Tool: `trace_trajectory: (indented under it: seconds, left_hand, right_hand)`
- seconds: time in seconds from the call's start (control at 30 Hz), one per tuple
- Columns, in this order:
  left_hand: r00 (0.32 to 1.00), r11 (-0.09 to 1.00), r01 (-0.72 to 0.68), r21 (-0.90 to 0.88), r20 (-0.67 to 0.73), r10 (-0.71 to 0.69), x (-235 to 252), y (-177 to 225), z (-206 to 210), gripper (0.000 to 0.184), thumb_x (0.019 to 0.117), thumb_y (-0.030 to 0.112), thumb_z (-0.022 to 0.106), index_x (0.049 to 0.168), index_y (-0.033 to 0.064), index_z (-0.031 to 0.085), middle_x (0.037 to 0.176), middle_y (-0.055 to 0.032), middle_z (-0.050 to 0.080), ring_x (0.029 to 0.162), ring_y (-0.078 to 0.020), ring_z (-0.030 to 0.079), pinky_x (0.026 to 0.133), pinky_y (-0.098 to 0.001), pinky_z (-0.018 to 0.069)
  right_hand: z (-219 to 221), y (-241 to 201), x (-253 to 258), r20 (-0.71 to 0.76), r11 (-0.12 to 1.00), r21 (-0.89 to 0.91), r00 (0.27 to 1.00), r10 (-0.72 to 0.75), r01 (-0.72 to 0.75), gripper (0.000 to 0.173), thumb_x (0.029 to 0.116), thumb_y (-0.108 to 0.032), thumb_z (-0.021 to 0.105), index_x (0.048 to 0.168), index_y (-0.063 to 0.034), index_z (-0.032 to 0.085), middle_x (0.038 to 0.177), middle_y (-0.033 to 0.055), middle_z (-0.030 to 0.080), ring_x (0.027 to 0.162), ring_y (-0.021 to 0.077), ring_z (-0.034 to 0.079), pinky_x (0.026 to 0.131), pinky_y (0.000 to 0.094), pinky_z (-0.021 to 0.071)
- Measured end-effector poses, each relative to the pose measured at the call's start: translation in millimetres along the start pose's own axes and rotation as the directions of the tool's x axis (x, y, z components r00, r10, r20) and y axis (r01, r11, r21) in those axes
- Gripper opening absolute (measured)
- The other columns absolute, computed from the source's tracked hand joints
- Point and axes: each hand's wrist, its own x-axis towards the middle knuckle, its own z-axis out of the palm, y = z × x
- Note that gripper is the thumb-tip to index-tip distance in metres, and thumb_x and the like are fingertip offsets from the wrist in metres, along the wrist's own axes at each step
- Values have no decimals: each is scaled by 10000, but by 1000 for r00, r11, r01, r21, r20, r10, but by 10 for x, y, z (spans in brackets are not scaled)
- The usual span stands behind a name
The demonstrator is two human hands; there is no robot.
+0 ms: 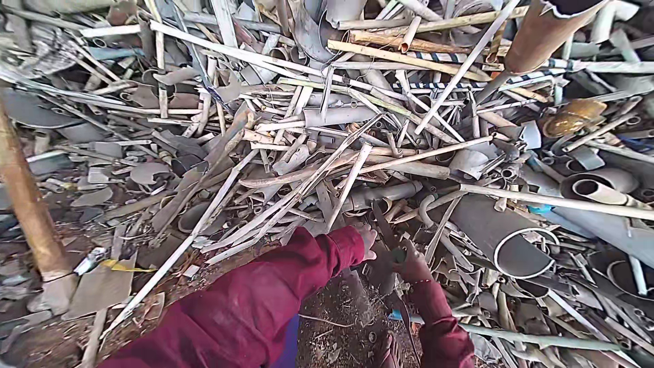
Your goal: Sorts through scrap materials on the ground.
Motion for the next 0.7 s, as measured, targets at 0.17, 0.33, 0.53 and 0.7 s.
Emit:
trace_trajectory:
  seconds: [0.17, 0.33, 0.53, 0.7]
  left_hand:
    - [834, 799, -202, -567, -527, -162, 250, 2, 52, 1083, 894, 410, 784, 1620, -16, 103, 1602, -352, 242, 1468, -472, 335, 1204, -524, 302]
    - [768, -116, -467, -877, -337, -544, 387, -13, -294, 668, 1094, 406, 454, 1615, 94, 177, 1524, -264, 426, 1325, -395, 511, 1023, -553, 461]
    - [937, -398, -343, -850, -338, -86, 309, 255, -205, 780, 1041, 658, 95, 1438, 86, 447, 1276, -160, 618, 1152, -279, 624, 933, -482, 532]
    - [914, -246, -370, -896, -304, -267, 467, 121, -222, 460, 1084, 339, 473, 1440, 51, 427, 1265, -202, 587, 1101, -298, 621, 893, -474, 543]
  right_hand:
    - [-880, -161, -164, -54, 933, 265, 970, -237, 243, 627, 852, -133, 812, 1376, -7, 490, 993, 144, 658, 674, 169, 640, 639, 341, 561]
    - [-1205, -305, -302, -262, 806, 532, 955, -135, 260, 458, 894, -61, 768, 1278, 20, 532, 798, 61, 621, 458, 80, 534, 454, 237, 499]
    - [-961, -262, -60, -140, 274, 952, 990, -5, 136, 108, 1066, -94, 492, 1101, -14, 555, 551, -6, 502, 387, 54, 472, 391, 198, 443]
    - [-729, -420, 161, -139, 427, 898, 989, 43, 107, 177, 1078, -104, 510, 1140, 48, 574, 686, 50, 600, 486, 78, 561, 476, 220, 501]
